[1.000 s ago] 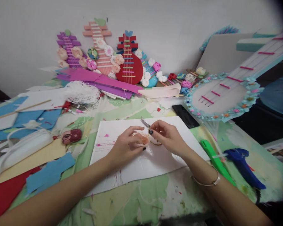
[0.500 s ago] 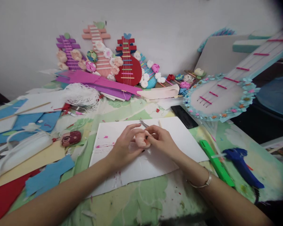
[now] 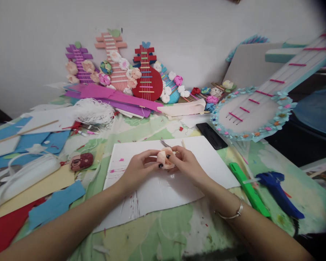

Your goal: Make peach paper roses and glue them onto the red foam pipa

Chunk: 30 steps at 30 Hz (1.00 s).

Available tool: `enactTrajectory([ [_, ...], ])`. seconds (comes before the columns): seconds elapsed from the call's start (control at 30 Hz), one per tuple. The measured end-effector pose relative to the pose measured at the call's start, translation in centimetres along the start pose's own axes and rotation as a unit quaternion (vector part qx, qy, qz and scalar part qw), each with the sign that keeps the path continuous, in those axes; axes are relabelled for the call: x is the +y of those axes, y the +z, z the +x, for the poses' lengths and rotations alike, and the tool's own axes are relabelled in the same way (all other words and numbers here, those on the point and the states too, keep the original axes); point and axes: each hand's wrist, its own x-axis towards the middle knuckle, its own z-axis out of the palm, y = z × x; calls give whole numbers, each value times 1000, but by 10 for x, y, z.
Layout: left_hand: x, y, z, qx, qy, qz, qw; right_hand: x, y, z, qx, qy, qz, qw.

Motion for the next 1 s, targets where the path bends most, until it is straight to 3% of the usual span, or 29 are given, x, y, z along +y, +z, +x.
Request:
enactTrajectory([
  [0.2,-1,0,0,-8,4,-37,999,-2,-2,-1,-6,11,33,999],
  [0.3,0,2,-1,-8,10,-51,999,2,-1,0,5,0,-12,1000],
  [0.4,2,2,-2,-5,15,-48,999,6,-1,1,35,-54,-93,994],
  [0.6,4,1,-3,5,7,-30,1000,5,-2,-1,120,-163,-208,957],
  [0.8,-3,6,-6,20,61,-19,998,5,2,-6,141,-200,-284,927],
  [1.0,-6,14,-8,71,125,93,985,8,16,-8,146,-250,-377,880],
])
